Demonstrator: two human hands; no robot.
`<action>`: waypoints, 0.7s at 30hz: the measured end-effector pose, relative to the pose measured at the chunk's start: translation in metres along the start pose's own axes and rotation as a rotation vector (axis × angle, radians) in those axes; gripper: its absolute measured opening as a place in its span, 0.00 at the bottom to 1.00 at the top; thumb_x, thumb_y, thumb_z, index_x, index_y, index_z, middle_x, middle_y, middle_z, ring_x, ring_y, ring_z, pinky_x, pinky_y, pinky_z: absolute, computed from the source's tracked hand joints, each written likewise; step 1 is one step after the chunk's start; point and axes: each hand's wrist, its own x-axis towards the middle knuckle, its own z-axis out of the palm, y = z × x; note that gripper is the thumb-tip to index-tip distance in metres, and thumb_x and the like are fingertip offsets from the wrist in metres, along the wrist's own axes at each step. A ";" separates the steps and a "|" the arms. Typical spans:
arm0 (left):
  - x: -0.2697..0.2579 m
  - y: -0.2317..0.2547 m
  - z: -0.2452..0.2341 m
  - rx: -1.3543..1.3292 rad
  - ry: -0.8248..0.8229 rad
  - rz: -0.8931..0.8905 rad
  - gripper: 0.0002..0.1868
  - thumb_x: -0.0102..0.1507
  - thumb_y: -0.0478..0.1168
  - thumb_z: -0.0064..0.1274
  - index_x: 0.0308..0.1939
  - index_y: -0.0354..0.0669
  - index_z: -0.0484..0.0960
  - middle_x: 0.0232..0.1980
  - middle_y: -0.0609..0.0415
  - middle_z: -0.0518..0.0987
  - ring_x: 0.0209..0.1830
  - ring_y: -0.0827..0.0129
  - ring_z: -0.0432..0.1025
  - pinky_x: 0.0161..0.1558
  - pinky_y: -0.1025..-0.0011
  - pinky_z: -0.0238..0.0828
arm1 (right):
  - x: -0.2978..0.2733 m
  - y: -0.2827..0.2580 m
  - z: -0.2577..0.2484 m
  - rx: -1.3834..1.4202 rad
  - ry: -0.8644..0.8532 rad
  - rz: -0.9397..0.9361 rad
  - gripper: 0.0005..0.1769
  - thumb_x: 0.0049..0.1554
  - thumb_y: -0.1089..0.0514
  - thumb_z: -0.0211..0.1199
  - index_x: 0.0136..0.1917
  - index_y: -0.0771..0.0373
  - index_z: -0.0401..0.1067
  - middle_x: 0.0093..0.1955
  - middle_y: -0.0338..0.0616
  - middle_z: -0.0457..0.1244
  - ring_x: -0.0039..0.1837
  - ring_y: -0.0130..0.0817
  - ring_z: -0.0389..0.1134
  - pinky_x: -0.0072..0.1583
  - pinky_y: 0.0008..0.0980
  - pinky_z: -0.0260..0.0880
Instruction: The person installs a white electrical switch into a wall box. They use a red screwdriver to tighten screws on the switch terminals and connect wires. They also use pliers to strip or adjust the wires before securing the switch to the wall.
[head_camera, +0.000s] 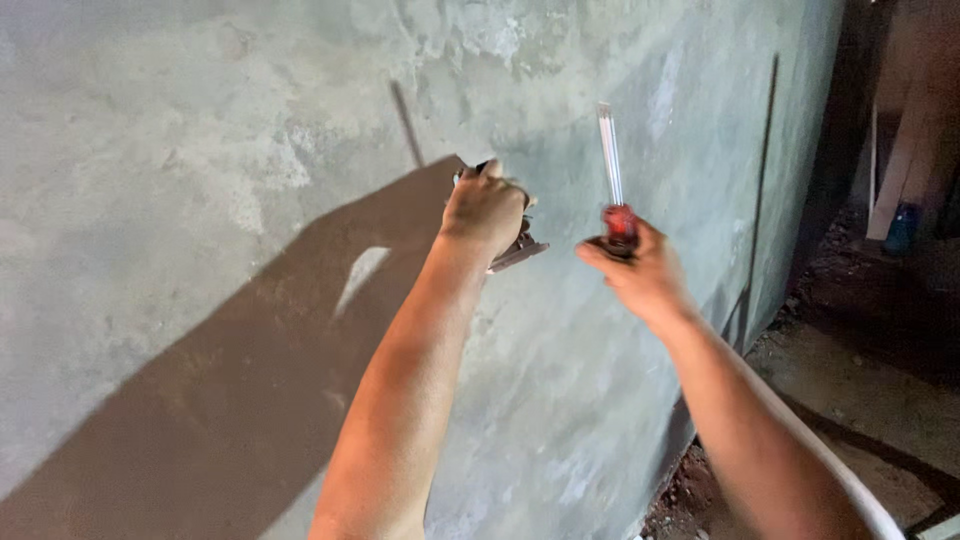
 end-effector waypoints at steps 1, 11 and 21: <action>0.002 -0.002 0.001 0.059 -0.046 0.002 0.12 0.55 0.41 0.56 0.42 0.58 0.88 0.46 0.61 0.84 0.53 0.60 0.73 0.49 0.58 0.72 | 0.007 -0.008 0.010 -0.016 -0.008 -0.067 0.22 0.51 0.53 0.75 0.56 0.58 0.73 0.42 0.35 0.69 0.41 0.22 0.65 0.44 0.26 0.69; -0.027 -0.021 0.004 -0.205 0.052 -0.040 0.05 0.59 0.38 0.55 0.37 0.49 0.85 0.39 0.54 0.82 0.43 0.60 0.79 0.39 0.62 0.78 | 0.035 -0.049 0.056 0.092 -0.156 0.046 0.17 0.48 0.52 0.72 0.47 0.61 0.73 0.42 0.34 0.70 0.44 0.22 0.70 0.45 0.29 0.73; -0.050 -0.020 -0.019 -0.300 0.313 -0.029 0.13 0.60 0.35 0.52 0.48 0.52 0.81 0.34 0.52 0.82 0.30 0.53 0.79 0.29 0.59 0.75 | 0.051 -0.030 0.073 -0.080 -0.177 -0.074 0.17 0.46 0.59 0.71 0.50 0.61 0.75 0.42 0.36 0.70 0.43 0.24 0.67 0.46 0.29 0.68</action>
